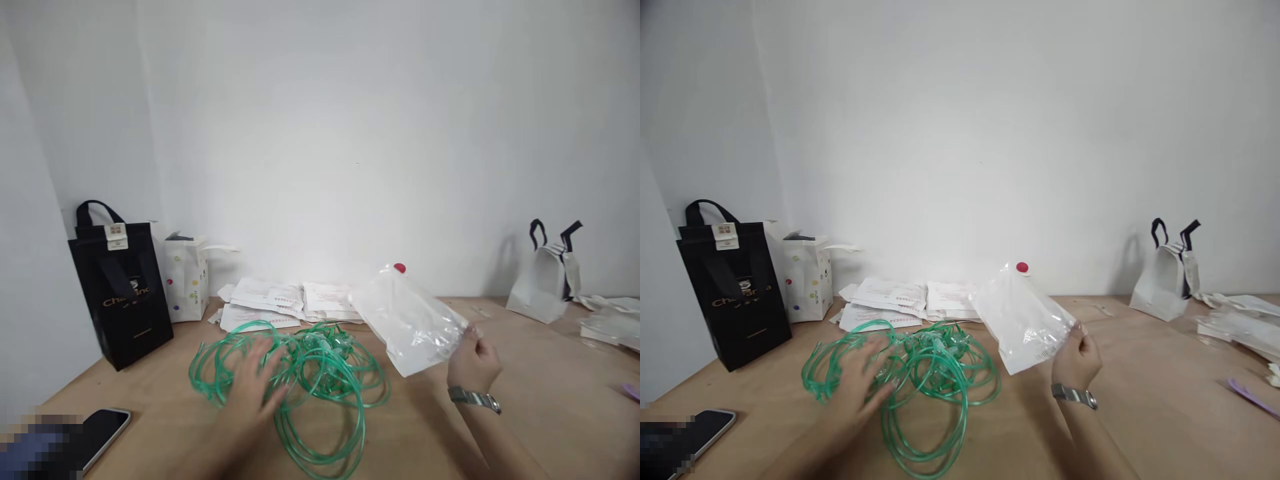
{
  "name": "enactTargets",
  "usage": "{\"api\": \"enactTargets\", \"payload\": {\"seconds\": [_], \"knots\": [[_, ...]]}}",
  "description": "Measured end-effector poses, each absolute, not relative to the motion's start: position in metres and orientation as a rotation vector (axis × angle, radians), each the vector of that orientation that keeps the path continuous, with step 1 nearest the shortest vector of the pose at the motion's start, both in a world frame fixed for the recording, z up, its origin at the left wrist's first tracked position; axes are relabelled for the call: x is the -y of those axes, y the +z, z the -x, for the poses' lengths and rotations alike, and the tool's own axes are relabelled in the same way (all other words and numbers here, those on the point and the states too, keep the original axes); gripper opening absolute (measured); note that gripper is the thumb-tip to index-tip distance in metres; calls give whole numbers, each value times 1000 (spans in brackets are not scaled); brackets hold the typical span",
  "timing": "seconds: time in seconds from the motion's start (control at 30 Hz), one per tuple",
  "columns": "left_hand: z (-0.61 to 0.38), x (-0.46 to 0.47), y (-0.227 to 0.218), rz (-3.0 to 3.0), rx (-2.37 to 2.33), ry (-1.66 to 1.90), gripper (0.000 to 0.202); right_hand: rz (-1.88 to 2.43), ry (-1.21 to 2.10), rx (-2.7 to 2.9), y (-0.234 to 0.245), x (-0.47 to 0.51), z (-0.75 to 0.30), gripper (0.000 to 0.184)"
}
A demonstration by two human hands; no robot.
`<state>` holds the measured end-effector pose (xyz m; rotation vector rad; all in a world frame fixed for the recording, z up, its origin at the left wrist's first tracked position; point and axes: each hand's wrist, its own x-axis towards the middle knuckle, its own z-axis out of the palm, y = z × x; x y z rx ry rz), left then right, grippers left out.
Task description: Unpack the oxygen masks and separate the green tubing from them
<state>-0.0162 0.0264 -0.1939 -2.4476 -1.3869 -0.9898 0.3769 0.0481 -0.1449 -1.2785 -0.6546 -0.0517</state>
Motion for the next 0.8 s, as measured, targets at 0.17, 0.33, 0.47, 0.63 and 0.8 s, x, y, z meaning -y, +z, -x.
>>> {"api": "enactTargets", "payload": {"seconds": [0.17,0.33,0.47,0.63,0.8], "knots": [[-10,-7,-200,2995,990,-476,71,1098,-867,1148,-106,-44,-331,26],[-6,-8,-199,3082,1068,-476,71,979,-915,2003,-118,-72,-308,41],[-5,-12,-198,3088,1013,-539,73,1399,-772,2308,-138,-109,-320,56],[-5,-14,-199,3089,1013,-513,73,1829,-737,1988,-148,-149,-341,52],[-6,-15,-199,3101,1026,-483,73,2054,-743,1725,-155,-166,-335,47]]}}
